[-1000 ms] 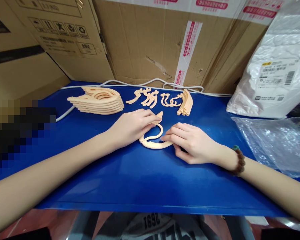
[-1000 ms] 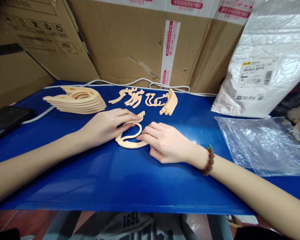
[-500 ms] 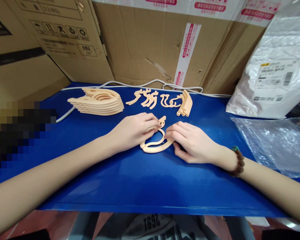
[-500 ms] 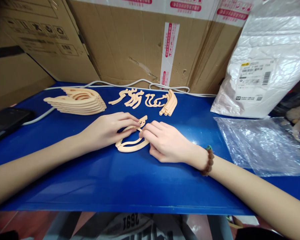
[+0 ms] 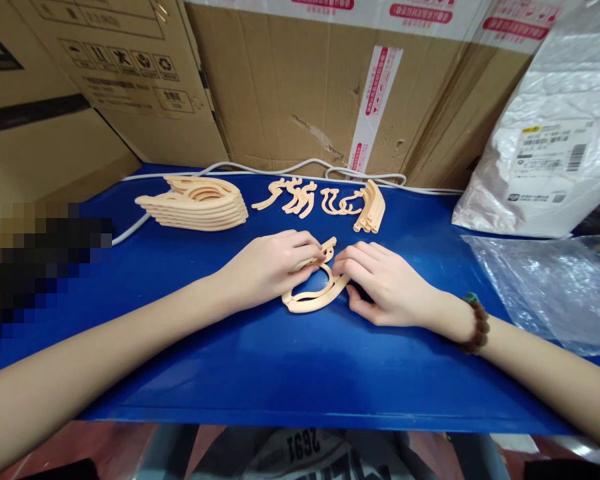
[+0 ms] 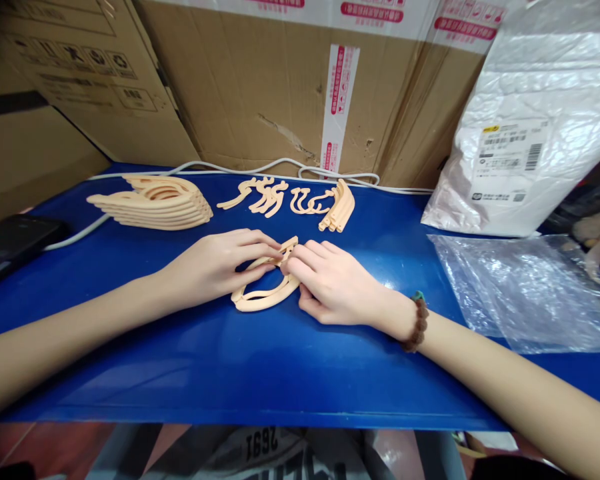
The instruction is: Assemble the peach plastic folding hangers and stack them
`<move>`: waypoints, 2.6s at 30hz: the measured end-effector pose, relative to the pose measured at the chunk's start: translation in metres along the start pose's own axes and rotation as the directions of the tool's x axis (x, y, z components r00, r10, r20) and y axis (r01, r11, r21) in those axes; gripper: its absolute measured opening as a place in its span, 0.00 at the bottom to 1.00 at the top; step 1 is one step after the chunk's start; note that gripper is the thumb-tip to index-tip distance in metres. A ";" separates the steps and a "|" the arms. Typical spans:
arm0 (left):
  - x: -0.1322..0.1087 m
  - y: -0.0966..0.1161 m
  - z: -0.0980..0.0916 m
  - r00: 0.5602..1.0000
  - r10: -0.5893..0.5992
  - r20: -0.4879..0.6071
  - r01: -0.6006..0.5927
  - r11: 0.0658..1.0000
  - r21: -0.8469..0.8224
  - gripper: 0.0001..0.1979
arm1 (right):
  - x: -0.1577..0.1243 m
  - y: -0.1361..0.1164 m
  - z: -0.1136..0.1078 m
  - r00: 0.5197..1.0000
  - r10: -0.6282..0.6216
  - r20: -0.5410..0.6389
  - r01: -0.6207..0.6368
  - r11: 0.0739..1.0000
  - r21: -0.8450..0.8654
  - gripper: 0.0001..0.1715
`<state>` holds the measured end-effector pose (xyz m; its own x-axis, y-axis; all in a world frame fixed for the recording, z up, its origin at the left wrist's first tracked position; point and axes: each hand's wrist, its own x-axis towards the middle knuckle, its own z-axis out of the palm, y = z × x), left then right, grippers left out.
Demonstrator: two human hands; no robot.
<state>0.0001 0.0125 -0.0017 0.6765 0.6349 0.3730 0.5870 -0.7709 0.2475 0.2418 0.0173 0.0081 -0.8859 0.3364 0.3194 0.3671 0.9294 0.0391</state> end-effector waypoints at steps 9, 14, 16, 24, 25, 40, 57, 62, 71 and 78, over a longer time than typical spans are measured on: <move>0.001 -0.001 -0.005 1.000 0.002 -0.026 -0.006 0.988 -0.156 0.12 | 0.002 -0.001 0.001 0.997 -0.001 -0.071 -0.009 0.990 -0.139 0.08; 0.002 -0.009 -0.010 0.999 -0.025 0.024 0.030 0.966 -0.258 0.13 | 0.002 -0.002 0.002 0.995 0.049 -0.091 -0.062 0.987 -0.146 0.07; 0.003 -0.011 -0.011 0.999 -0.041 0.035 0.049 0.963 -0.264 0.14 | 0.001 -0.002 0.002 0.992 0.066 -0.104 -0.081 0.985 -0.152 0.07; 0.005 -0.023 -0.010 1.000 0.018 0.019 -0.016 0.995 -0.096 0.18 | 0.001 0.000 0.000 0.985 0.155 -0.081 -0.167 0.971 -0.169 0.09; 0.005 -0.023 -0.010 1.000 0.019 0.019 -0.017 0.996 -0.090 0.20 | 0.002 0.000 0.000 0.984 0.165 -0.069 -0.174 0.972 -0.160 0.11; 0.001 -0.007 -0.010 0.977 -0.045 0.209 0.084 0.979 -0.184 0.39 | 0.001 0.007 0.003 0.988 0.150 0.037 -0.154 0.973 0.171 0.30; 0.002 -0.003 -0.011 0.997 -0.019 0.080 0.027 0.994 -0.104 0.36 | 0.000 0.006 0.003 0.963 0.239 -0.128 -0.234 0.971 0.051 0.27; 0.002 -0.001 -0.011 0.999 -0.035 0.042 0.039 0.994 -0.099 0.38 | 0.000 0.006 0.002 0.951 0.261 -0.167 -0.235 0.958 0.163 0.26; 0.002 0.001 -0.018 0.996 0.057 -0.075 -0.052 0.996 0.076 0.34 | 0.003 0.010 -0.001 0.774 0.625 0.101 -0.527 0.549 0.649 0.20; 0.002 0.001 -0.016 0.998 0.046 -0.048 -0.043 0.997 0.070 0.33 | 0.004 0.010 0.000 0.729 0.642 0.238 -0.504 0.269 0.820 0.19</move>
<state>-0.0054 0.0125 0.0139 0.6807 0.5956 0.4266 0.5871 -0.7918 0.1685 0.2417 0.0282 0.0103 -0.4778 0.8779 0.0330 0.3128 0.2051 -0.9274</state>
